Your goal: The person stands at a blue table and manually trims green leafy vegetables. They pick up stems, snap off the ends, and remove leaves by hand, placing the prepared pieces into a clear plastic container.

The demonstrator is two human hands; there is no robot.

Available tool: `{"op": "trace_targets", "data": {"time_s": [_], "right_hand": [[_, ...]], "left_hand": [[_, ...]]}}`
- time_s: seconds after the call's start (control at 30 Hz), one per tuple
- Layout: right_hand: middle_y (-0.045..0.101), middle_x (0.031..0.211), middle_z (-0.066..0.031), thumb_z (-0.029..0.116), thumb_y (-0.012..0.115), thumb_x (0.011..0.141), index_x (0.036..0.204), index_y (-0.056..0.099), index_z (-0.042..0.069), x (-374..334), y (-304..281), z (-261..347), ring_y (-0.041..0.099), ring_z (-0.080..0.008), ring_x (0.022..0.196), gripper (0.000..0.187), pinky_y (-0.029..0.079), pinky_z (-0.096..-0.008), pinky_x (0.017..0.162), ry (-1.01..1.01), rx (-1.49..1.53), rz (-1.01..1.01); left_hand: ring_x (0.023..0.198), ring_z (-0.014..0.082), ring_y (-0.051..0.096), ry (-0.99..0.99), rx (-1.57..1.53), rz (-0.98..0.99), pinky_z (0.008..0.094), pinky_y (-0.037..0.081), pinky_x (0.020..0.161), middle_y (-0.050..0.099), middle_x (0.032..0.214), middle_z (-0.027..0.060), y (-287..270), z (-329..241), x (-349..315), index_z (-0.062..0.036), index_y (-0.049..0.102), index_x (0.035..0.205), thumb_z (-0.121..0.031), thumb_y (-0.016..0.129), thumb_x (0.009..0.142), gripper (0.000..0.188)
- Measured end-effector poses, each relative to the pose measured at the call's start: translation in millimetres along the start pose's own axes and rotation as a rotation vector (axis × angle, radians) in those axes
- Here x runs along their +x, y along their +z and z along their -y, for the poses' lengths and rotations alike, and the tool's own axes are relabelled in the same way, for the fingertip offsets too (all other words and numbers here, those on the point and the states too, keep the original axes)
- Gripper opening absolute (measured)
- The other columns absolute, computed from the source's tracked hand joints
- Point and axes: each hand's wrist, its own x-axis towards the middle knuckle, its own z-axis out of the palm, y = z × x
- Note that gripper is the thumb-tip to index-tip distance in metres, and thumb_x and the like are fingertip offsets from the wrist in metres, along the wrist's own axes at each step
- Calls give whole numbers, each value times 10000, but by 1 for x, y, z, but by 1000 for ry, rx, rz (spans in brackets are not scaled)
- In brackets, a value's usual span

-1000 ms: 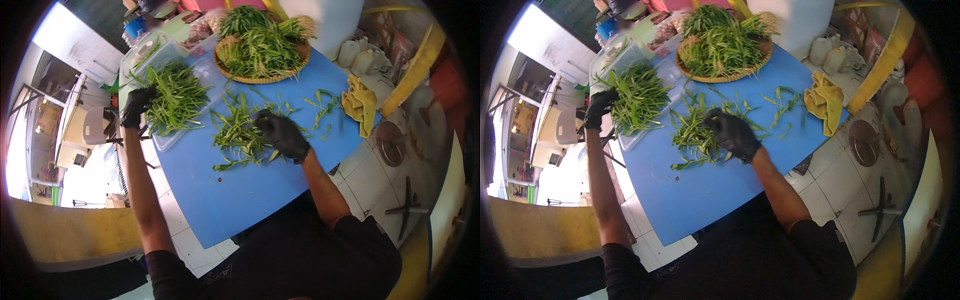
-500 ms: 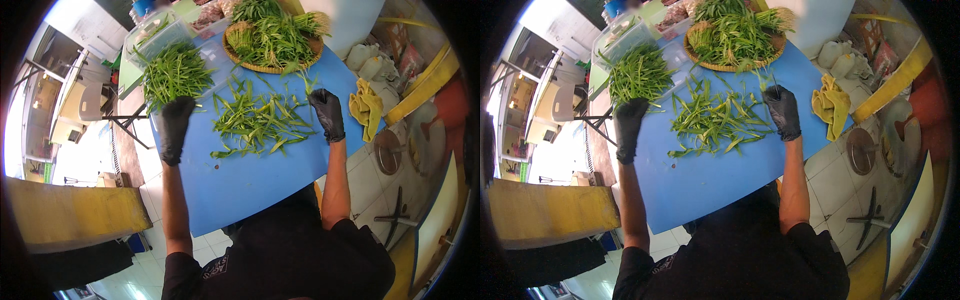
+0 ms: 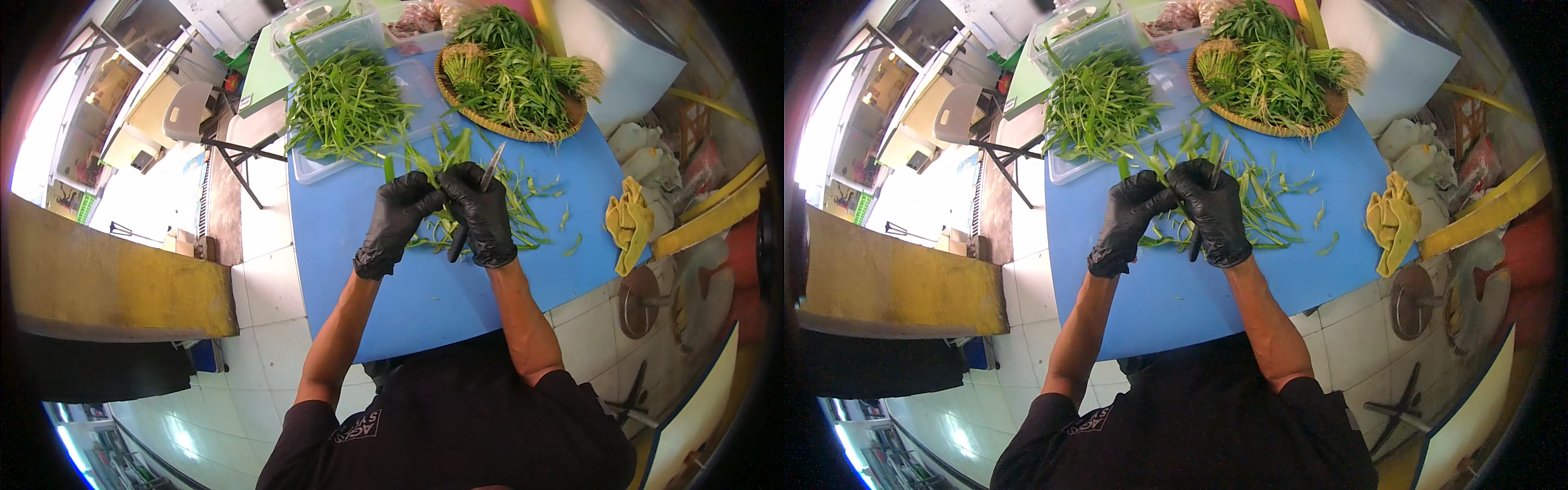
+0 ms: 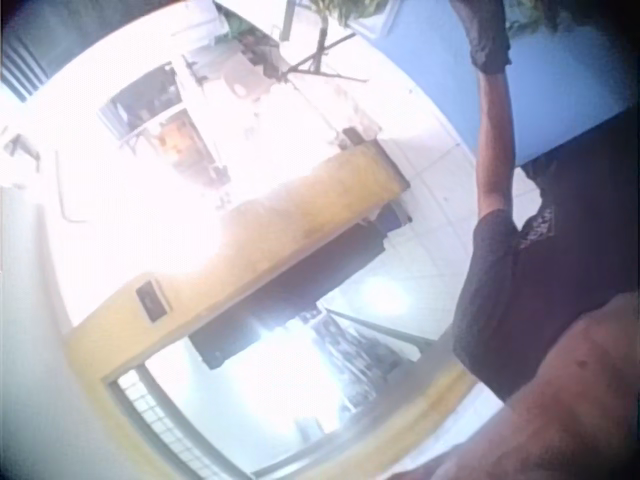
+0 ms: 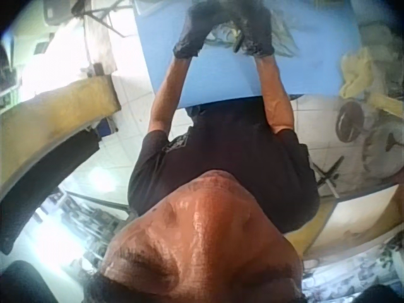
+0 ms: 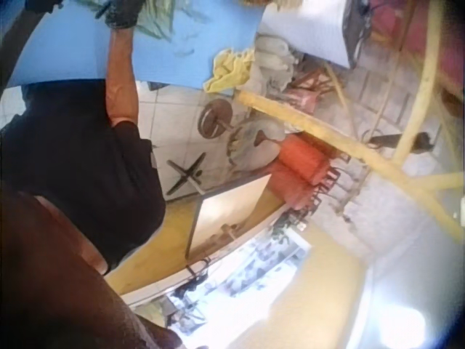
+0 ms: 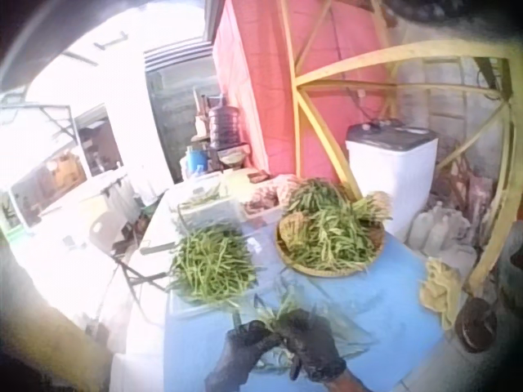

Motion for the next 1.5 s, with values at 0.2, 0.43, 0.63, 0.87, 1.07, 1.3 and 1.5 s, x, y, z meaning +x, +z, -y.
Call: {"op": "trace_targets", "data": {"time_s": [0.2,0.43,0.63,0.87,1.07,1.3,1.5], "right_hand": [[632,770,-12,126,693,833,915,654,-6,-2,1,-2,531,-66,684,160,444,-249,637,-85,-87,-67],[634,774,-21,115,700,823,884,652,6,2,9,-12,550,-71,684,133,459,-236,645,-136,-366,-21],[608,772,4,88,676,836,859,639,19,-1,-2,-9,529,-73,703,82,450,-238,688,-55,-247,149],[601,833,-31,131,663,857,908,607,12,-3,-43,-15,556,-123,750,141,459,-277,719,-155,-515,235],[583,933,-80,314,543,946,1238,444,43,-5,-43,-15,569,-158,774,411,475,-318,724,-266,-943,-45],[527,884,-19,422,413,983,1262,387,66,-16,-4,-18,467,-94,679,454,429,-258,631,-95,-391,233],[521,808,15,367,462,975,1329,385,99,-34,9,-4,354,-22,575,451,291,-171,499,93,-88,300]], "left_hand": [[764,90,587,-10,-204,-91,257,508,717,648,829,26,-8,3,-2,-11,621,905,8,697,798,132],[750,108,595,-29,-193,-163,268,514,691,651,829,47,1,8,-7,-3,626,911,34,706,775,162],[735,141,611,-156,-465,-127,266,508,669,656,820,61,-11,14,-7,1,634,931,-61,681,832,126],[783,163,621,-22,-505,-184,311,526,777,644,852,57,-28,29,-2,-22,629,950,-117,646,870,125],[787,151,611,-32,-512,-160,312,517,789,641,852,45,-26,21,-2,-27,633,953,-126,652,869,131],[798,158,600,-91,-608,-182,304,508,780,629,865,55,-22,15,-6,-10,619,972,-113,643,875,144],[815,160,598,-99,-618,-234,304,516,759,616,884,57,-27,7,-9,-8,604,992,-125,618,896,153]]}}
